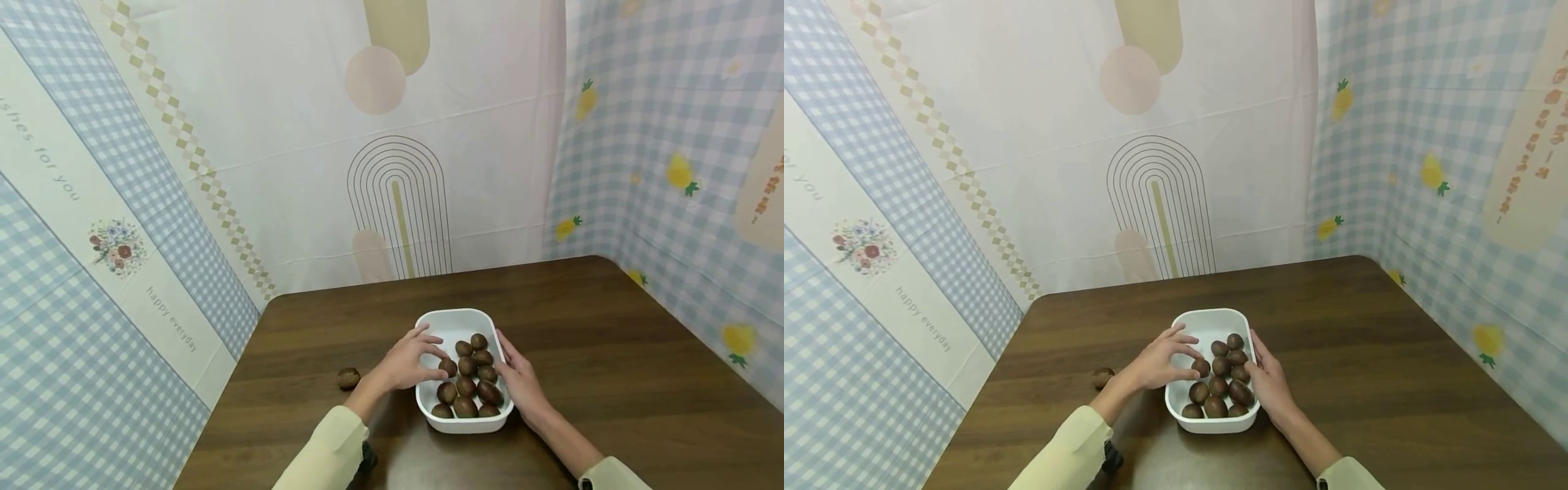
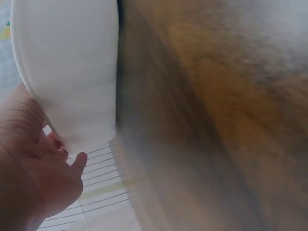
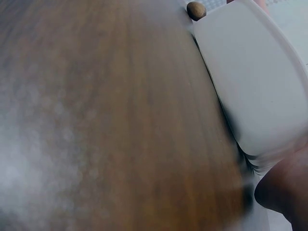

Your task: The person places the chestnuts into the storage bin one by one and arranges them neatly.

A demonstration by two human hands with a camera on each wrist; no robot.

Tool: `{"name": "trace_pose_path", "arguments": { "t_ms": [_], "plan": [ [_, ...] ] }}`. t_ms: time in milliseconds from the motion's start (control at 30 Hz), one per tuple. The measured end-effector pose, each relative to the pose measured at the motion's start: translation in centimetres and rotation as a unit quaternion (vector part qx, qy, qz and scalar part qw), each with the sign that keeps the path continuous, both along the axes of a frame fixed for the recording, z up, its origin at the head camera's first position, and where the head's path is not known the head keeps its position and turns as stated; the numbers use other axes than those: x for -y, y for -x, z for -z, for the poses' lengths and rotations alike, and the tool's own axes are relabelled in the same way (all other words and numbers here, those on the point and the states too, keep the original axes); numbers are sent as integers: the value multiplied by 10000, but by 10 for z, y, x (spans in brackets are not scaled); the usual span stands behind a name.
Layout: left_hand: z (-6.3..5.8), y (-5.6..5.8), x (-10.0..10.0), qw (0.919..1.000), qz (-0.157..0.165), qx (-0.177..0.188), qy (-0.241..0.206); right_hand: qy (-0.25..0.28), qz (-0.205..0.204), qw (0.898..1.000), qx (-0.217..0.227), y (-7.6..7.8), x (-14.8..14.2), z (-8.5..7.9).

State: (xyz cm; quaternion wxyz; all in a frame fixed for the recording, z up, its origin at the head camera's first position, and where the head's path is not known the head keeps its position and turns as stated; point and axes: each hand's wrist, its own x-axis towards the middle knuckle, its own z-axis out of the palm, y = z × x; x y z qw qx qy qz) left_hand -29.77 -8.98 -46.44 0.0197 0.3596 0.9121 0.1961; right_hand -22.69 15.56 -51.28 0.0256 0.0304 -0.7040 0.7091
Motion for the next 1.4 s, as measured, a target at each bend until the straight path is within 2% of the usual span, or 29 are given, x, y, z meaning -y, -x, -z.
{"name": "trace_pose_path", "arguments": {
  "t_ms": [333,700,833,967,1133,1300,1400],
  "plan": [
    [-3,1,-6,9977,32,110,669,-122,102,9998,156,-1,0,1],
    [-10,-2,-5,9938,132,87,1098,-176,160,9996,141,-3,1,0],
    [-12,-4,-4,9942,158,142,1056,-106,173,9998,79,-4,2,0],
    [-10,-4,0,9968,223,118,764,-102,171,9998,41,-5,2,2],
    [-11,0,13,9991,304,308,-32,-148,185,9996,125,-7,3,3],
    [-20,10,36,9950,317,136,-935,-265,175,9995,74,-8,2,1],
    [-26,16,56,9932,97,0,-1161,-326,195,9993,-2,-7,1,-1]
  ]
}}
